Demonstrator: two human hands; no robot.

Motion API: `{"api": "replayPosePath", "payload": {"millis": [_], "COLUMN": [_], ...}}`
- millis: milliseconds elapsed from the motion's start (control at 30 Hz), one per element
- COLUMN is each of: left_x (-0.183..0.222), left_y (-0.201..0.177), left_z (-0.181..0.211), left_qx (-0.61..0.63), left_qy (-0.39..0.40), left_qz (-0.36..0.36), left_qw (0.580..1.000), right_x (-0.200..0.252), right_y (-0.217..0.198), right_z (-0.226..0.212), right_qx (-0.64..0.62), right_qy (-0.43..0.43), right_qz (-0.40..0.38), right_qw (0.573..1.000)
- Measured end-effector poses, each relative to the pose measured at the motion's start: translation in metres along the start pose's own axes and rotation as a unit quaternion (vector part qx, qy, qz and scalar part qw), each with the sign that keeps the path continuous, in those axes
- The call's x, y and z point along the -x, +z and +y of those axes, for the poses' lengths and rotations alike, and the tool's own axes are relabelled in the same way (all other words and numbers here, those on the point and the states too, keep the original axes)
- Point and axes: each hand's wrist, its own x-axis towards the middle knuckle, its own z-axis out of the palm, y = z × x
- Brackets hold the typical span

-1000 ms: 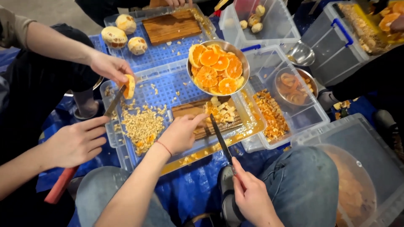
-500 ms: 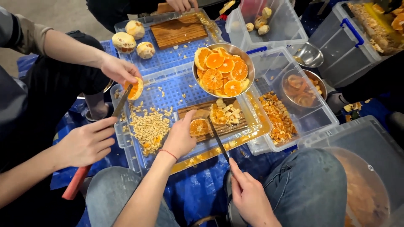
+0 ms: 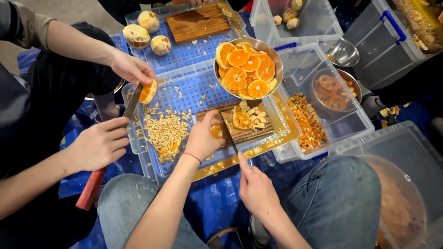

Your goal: Workers are manually peeling oranges and slicing them into thin rounds on cutting boards.

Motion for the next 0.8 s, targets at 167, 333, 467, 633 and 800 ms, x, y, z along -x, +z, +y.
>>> {"api": "replayPosePath", "payload": {"millis": [167,333,467,633,800], "left_x": [0.008,0.016,0.013,0.007,0.009], "left_y": [-0.006,-0.013,-0.009,-0.007,-0.001], "left_z": [0.006,0.003,-0.005,-0.008,-0.010], "left_qx": [0.022,0.053,0.065,0.063,0.068], "left_qy": [0.003,0.026,-0.010,-0.006,0.011], "left_qz": [0.024,0.055,0.028,0.030,0.045], "left_qw": [0.999,0.997,0.997,0.998,0.997], "right_x": [0.013,0.035,0.033,0.011,-0.004], "right_y": [0.004,0.006,0.013,-0.008,0.003], "right_z": [0.008,0.011,0.009,-0.010,-0.013], "right_qx": [-0.024,-0.051,0.001,0.013,0.020], "right_qy": [-0.020,-0.062,-0.057,-0.022,-0.028], "right_qz": [0.034,0.073,0.075,0.002,-0.009], "right_qw": [0.999,0.994,0.996,1.000,0.999]}}
